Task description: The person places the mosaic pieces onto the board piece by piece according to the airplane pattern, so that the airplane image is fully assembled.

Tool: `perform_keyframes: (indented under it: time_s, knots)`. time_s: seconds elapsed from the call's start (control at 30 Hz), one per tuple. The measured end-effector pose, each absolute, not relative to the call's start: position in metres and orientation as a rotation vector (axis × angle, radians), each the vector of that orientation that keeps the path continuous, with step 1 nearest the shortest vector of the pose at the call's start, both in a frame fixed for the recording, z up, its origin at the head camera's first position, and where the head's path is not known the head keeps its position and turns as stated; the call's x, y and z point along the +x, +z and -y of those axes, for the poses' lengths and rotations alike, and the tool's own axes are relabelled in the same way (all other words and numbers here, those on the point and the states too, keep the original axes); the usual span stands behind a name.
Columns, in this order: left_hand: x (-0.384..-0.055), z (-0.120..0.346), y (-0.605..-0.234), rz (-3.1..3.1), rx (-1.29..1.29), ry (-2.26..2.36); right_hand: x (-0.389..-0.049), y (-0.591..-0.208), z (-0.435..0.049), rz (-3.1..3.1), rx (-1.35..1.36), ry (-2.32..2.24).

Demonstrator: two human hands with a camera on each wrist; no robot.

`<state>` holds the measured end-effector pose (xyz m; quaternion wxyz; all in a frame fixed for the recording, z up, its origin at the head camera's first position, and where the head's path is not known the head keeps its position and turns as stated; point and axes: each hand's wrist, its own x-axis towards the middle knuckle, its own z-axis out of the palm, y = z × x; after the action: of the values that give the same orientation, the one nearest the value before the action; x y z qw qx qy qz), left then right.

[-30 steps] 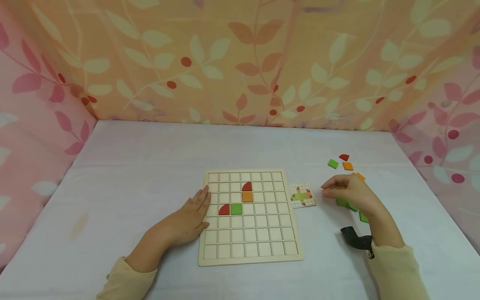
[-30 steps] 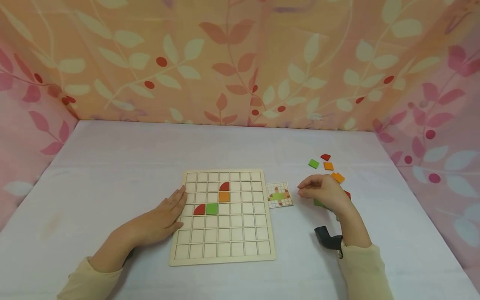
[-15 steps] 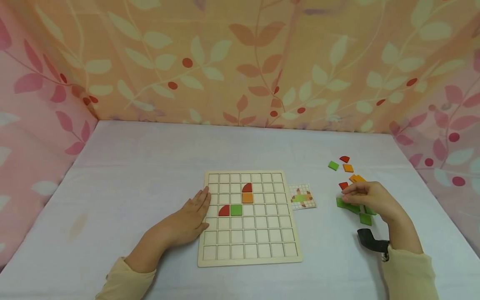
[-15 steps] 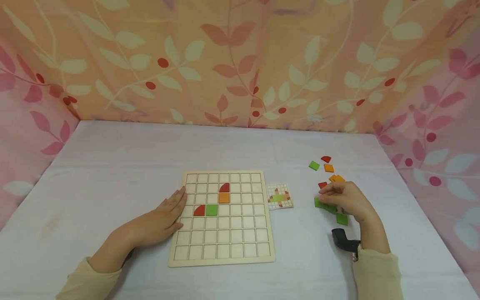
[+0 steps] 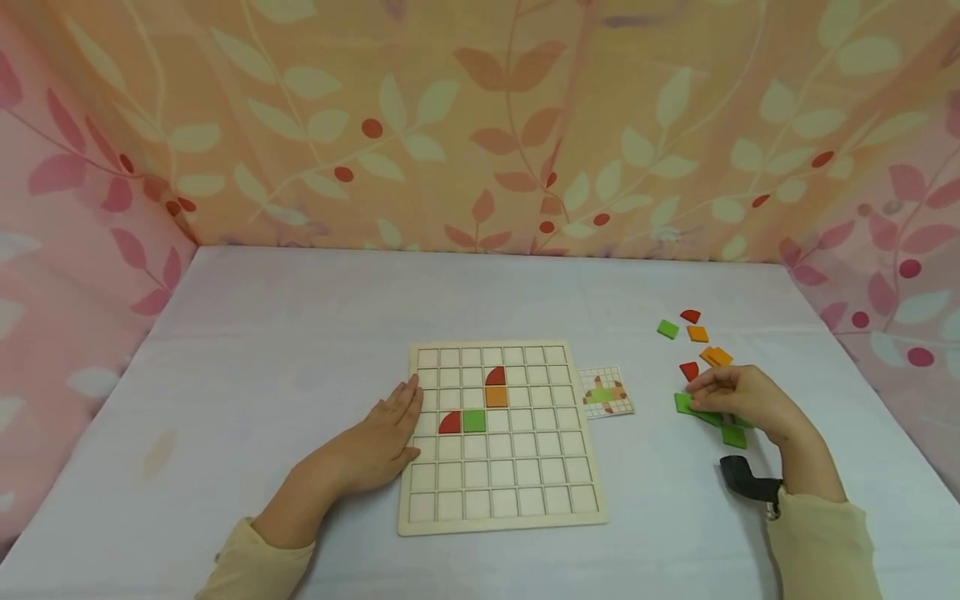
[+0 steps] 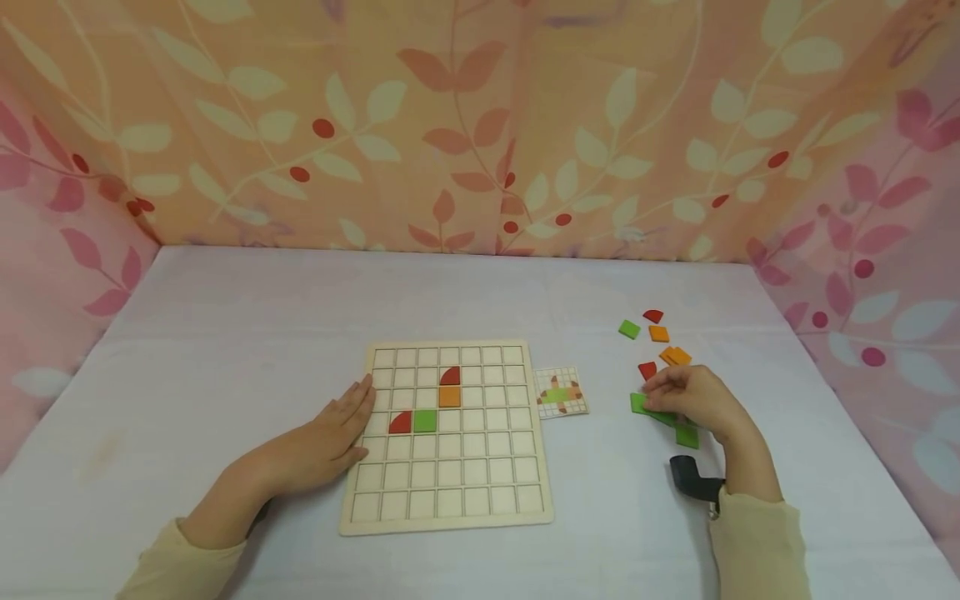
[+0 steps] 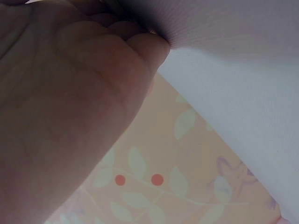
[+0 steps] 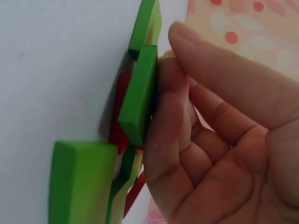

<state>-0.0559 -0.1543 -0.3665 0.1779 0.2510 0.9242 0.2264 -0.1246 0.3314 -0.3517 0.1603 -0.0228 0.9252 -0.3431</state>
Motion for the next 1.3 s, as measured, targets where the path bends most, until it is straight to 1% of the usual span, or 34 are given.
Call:
perform_keyframes:
  time_s: [0.63,1.3]
  knots:
    - [-0.056,0.154,-0.366,-2.622,0.706,0.621,-0.128,-0.355,-0.326,-2.716,-0.103,-0.779]
    - [-0.056,0.154,-0.368,-2.623,0.715,0.626,-0.125,-0.352,-0.318,-2.708,-0.182,-0.754]
